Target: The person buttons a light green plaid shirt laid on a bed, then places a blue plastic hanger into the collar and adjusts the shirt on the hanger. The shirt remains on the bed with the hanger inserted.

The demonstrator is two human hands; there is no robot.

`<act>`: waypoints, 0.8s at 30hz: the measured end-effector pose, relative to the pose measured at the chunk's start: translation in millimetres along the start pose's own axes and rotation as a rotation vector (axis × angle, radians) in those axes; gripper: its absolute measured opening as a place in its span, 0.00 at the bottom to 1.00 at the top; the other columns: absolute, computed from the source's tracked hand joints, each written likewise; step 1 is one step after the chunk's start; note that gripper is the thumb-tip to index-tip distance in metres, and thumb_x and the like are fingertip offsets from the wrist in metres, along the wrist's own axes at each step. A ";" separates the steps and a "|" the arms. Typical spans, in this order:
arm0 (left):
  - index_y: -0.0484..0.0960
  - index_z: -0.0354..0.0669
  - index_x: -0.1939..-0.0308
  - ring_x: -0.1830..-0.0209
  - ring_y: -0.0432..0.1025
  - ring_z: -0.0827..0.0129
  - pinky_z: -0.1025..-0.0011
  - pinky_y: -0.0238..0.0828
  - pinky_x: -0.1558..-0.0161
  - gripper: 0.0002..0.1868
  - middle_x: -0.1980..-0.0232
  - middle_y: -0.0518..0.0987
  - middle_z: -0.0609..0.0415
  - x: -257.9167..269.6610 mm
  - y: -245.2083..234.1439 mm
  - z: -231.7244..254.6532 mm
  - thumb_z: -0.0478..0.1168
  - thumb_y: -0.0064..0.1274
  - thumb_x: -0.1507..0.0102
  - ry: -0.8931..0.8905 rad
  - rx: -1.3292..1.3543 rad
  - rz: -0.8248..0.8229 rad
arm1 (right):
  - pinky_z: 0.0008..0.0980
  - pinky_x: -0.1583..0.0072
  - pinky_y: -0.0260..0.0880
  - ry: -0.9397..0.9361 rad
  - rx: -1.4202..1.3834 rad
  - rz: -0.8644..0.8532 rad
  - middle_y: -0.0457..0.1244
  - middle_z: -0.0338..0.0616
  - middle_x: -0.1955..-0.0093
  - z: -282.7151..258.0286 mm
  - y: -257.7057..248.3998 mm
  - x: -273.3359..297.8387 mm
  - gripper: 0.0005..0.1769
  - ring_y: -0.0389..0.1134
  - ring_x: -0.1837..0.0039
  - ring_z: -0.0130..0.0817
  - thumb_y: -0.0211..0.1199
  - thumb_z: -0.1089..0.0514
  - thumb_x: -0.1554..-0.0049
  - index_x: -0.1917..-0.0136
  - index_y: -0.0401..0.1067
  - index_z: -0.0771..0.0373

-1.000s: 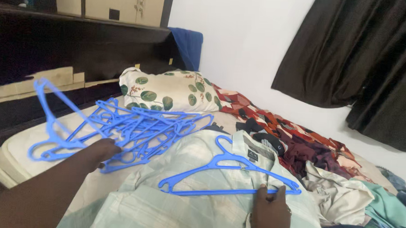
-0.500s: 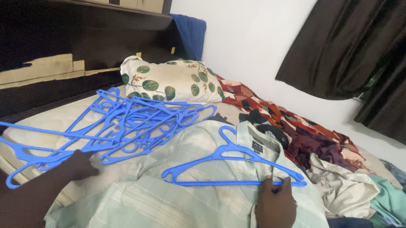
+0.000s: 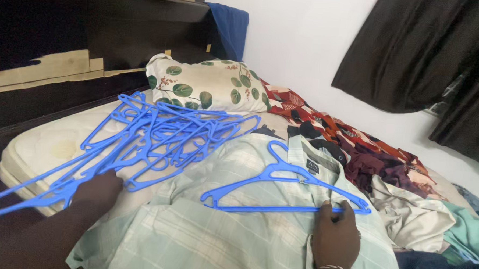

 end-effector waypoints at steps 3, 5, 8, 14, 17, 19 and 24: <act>0.82 0.53 0.44 0.33 0.71 0.53 0.51 0.72 0.38 0.17 0.37 0.74 0.47 -3.9 -8.4 -12.7 0.41 0.46 0.36 -0.088 0.053 0.103 | 0.52 0.43 0.69 -0.003 0.001 0.003 0.72 0.55 0.54 0.6 1.1 0.0 0.33 0.72 0.47 0.58 0.59 0.39 0.40 0.31 0.71 0.61; 0.79 0.43 0.41 0.37 0.71 0.44 0.48 0.74 0.45 0.24 0.39 0.73 0.39 -11.6 5.2 -34.5 0.39 0.50 0.42 -0.205 0.164 0.240 | 0.52 0.43 0.69 0.012 0.019 0.000 0.72 0.55 0.54 1.3 0.5 -1.5 0.33 0.72 0.48 0.58 0.59 0.39 0.41 0.31 0.71 0.61; 0.79 0.29 0.40 0.38 0.70 0.49 0.48 0.60 0.34 0.45 0.39 0.74 0.42 -20.4 31.4 -63.6 0.63 0.53 0.50 -0.264 -0.380 0.459 | 0.52 0.43 0.69 -0.022 -0.013 0.031 0.72 0.54 0.53 0.4 0.4 0.6 0.31 0.72 0.48 0.58 0.59 0.40 0.42 0.32 0.72 0.60; 0.87 0.33 0.49 0.58 0.82 0.51 0.50 0.63 0.38 0.28 0.61 0.86 0.41 -17.1 85.0 -142.4 0.56 0.56 0.35 -0.436 0.382 -0.120 | 0.49 0.42 0.68 0.034 -0.005 -0.025 0.72 0.55 0.51 5.3 4.4 -1.8 0.31 0.73 0.46 0.55 0.58 0.39 0.40 0.32 0.73 0.59; 0.91 0.38 0.57 0.67 0.80 0.54 0.57 0.78 0.61 0.19 0.67 0.85 0.42 -1.0 91.4 -158.7 0.51 0.60 0.39 -0.445 0.789 -0.100 | 0.48 0.41 0.68 0.009 -0.013 -0.006 0.72 0.54 0.50 6.2 5.5 -2.1 0.30 0.72 0.45 0.54 0.58 0.39 0.40 0.33 0.73 0.60; 0.88 0.25 0.64 0.70 0.77 0.58 0.60 0.71 0.67 0.19 0.67 0.85 0.43 2.9 96.6 -163.6 0.44 0.67 0.40 -0.687 1.098 -0.014 | 0.49 0.41 0.68 -0.002 0.011 -0.001 0.71 0.56 0.49 8.2 7.1 -5.3 0.30 0.72 0.45 0.55 0.59 0.39 0.40 0.33 0.73 0.60; 0.76 0.23 0.48 0.63 0.83 0.48 0.55 0.81 0.60 0.32 0.61 0.85 0.35 7.2 79.7 -167.9 0.49 0.68 0.41 -0.629 0.729 0.043 | 0.49 0.41 0.68 -0.015 -0.003 0.013 0.71 0.57 0.48 10.0 8.8 -4.8 0.30 0.72 0.45 0.56 0.60 0.39 0.40 0.34 0.74 0.60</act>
Point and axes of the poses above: each hand's wrist, its own x-axis away from the middle knuckle, its own y-axis out of the palm, z = x × y, the point moved 6 cm from there along -x, towards the middle knuckle
